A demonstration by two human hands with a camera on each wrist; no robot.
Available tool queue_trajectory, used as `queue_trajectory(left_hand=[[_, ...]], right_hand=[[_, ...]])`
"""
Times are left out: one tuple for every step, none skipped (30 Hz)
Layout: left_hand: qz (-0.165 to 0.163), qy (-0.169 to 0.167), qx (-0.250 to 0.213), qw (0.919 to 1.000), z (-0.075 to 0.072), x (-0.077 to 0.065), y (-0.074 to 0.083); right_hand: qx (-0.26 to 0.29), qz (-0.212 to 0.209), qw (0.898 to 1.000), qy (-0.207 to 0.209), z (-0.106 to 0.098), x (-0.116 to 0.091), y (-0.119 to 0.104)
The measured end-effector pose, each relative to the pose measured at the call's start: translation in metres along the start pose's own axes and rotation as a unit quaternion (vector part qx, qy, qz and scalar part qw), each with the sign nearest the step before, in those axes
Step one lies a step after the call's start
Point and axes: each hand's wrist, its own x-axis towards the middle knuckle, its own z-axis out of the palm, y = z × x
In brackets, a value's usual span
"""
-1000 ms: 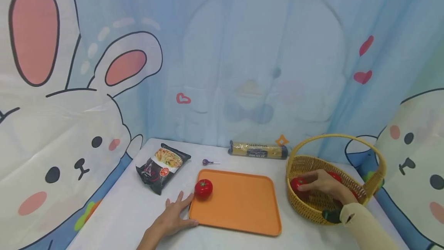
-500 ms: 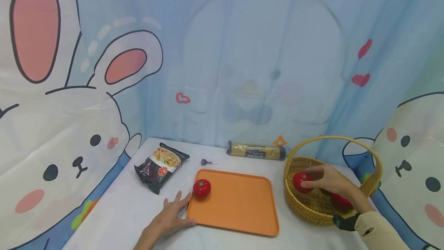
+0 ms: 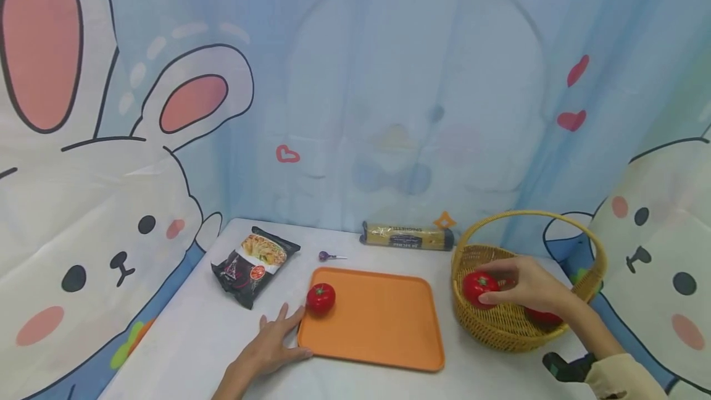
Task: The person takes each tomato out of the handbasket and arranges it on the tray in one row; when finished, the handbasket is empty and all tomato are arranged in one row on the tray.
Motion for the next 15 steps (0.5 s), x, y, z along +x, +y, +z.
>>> queue_trajectory(left_hand=[[-0.001,0.0,0.0,1.0,0.0,0.0,0.0],[-0.001,0.002,-0.001,1.0,0.0,0.0,0.0],[-0.002,0.002,-0.001,1.0,0.0,0.0,0.0],[-0.004,0.003,-0.001,1.0,0.0,0.0,0.0],[-0.005,0.005,-0.002,1.0,0.0,0.0,0.0],[-0.005,0.005,-0.003,1.0,0.0,0.0,0.0],[-0.004,0.006,-0.002,1.0,0.0,-0.001,0.0],[-0.004,0.007,-0.002,1.0,0.0,-0.001,0.001],[-0.005,0.007,-0.002,1.0,0.001,-0.001,0.001],[-0.003,0.008,0.0,1.0,0.001,-0.001,0.001],[0.0,0.008,0.0,1.0,0.001,-0.001,0.002],[0.0,0.008,0.001,1.0,0.001,-0.001,0.002],[0.001,0.007,0.001,1.0,0.0,-0.001,0.002],[0.001,0.007,0.002,1.0,0.0,-0.001,0.002],[0.002,0.007,0.003,1.0,0.0,-0.001,0.002]], right_hand=[[-0.002,-0.004,1.0,-0.002,0.0,0.001,-0.005],[-0.001,-0.007,1.0,-0.005,0.0,0.002,-0.01],[0.003,-0.01,1.0,-0.008,0.0,0.003,-0.016],[0.008,-0.014,1.0,-0.011,0.001,0.004,-0.021],[0.014,-0.02,1.0,-0.014,0.002,0.005,-0.027],[0.021,-0.029,0.999,-0.016,0.003,0.007,-0.032],[0.028,-0.04,0.999,-0.019,0.004,0.008,-0.037],[0.041,-0.05,0.998,-0.023,0.006,0.01,-0.041],[0.051,-0.061,0.996,-0.027,0.008,0.012,-0.046],[0.062,-0.071,0.995,-0.031,0.01,0.014,-0.05],[0.071,-0.08,0.994,-0.035,0.012,0.016,-0.054],[0.076,-0.086,0.993,-0.04,0.014,0.018,-0.059],[0.081,-0.089,0.992,-0.045,0.017,0.021,-0.063],[0.086,-0.093,0.991,-0.049,0.019,0.023,-0.068],[0.087,-0.099,0.99,-0.053,0.022,0.026,-0.072]])
